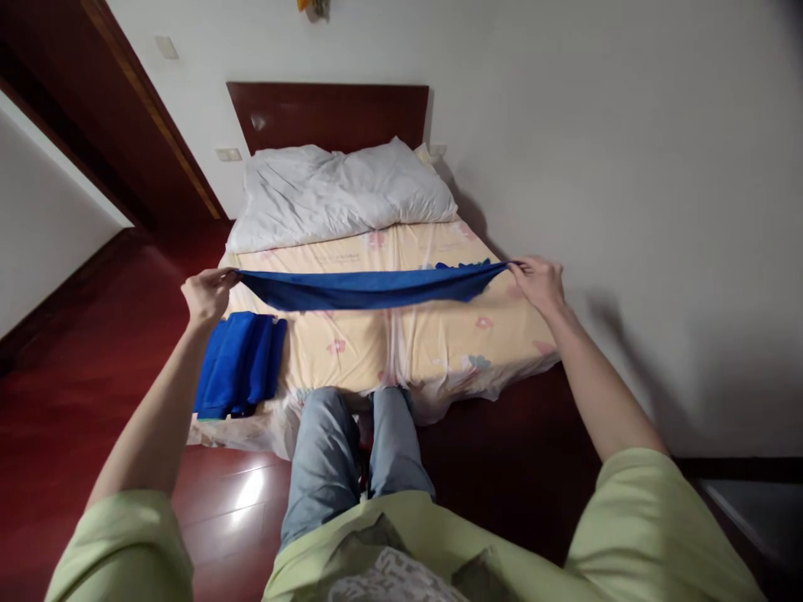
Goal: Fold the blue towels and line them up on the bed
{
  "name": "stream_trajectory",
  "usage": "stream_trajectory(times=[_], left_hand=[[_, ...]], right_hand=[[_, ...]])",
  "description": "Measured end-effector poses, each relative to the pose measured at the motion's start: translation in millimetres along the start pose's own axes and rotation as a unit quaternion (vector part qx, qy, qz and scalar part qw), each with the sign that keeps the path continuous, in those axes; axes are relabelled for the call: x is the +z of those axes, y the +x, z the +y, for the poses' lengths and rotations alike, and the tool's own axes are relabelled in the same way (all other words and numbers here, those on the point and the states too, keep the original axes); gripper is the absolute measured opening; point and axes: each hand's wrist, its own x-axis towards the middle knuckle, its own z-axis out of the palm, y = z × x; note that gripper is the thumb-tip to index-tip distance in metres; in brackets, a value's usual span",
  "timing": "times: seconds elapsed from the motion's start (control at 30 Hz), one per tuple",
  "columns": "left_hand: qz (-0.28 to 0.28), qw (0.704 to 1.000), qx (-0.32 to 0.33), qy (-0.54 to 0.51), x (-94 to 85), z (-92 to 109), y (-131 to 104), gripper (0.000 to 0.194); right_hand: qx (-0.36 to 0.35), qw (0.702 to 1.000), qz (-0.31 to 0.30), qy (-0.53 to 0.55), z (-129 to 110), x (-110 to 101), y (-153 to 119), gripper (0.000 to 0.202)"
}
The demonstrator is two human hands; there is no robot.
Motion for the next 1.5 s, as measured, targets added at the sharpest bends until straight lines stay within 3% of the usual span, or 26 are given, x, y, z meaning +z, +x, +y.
stream_trajectory(times=[0.13, 0.27, 0.37, 0.47, 0.57, 0.7, 0.87, 1.1, 1.2, 1.27, 1.4, 1.5], left_hand=[[-0.011, 0.993, 0.091, 0.072, 5.6, -27, -25, 0.037], [-0.133, 0.972, 0.099, 0.165, 20.5, -73, -73, 0.034], [-0.259, 0.934, 0.091, 0.23, 42.5, -111, -113, 0.033], [-0.376, 0.873, 0.049, 0.308, 65.7, -138, -152, 0.033], [-0.439, 0.82, 0.01, 0.367, 82.0, -153, -179, 0.034], [-0.463, 0.788, 0.027, 0.405, 90.9, -162, -190, 0.04], [-0.487, 0.774, 0.086, 0.396, 92.9, -165, -193, 0.038], [-0.514, 0.752, 0.151, 0.384, 89.7, -165, -217, 0.039], [-0.508, 0.743, 0.149, 0.409, 96.2, -153, -210, 0.035], [-0.489, 0.754, 0.138, 0.416, 109.7, -136, -200, 0.033], [-0.438, 0.799, 0.099, 0.399, 154.7, -88, -190, 0.035], [-0.454, 0.8, 0.05, 0.389, 183.9, -70, -197, 0.038]], right_hand=[[0.008, 1.0, 0.005, 0.009, 13, 17, -30, 0.033], [0.027, 0.997, -0.07, 0.02, 37, 62, -83, 0.036], [0.071, 0.985, -0.158, 0.015, 57, 105, -129, 0.035], [0.147, 0.953, -0.263, -0.02, 72, 141, -172, 0.031], [0.217, 0.925, -0.306, -0.052, 84, 162, -203, 0.028], [0.235, 0.927, -0.287, -0.056, 95, 167, -213, 0.029], [0.222, 0.931, -0.28, -0.076, 104, 158, -212, 0.034], [0.183, 0.93, -0.309, -0.076, 104, 153, -237, 0.038], [0.189, 0.937, -0.276, -0.101, 83, 158, -230, 0.043], [0.181, 0.952, -0.228, -0.09, 51, 166, -216, 0.048], [0.134, 0.974, -0.185, -0.008, -46, 201, -181, 0.058], [0.091, 0.968, -0.224, 0.06, -117, 237, -169, 0.065]])
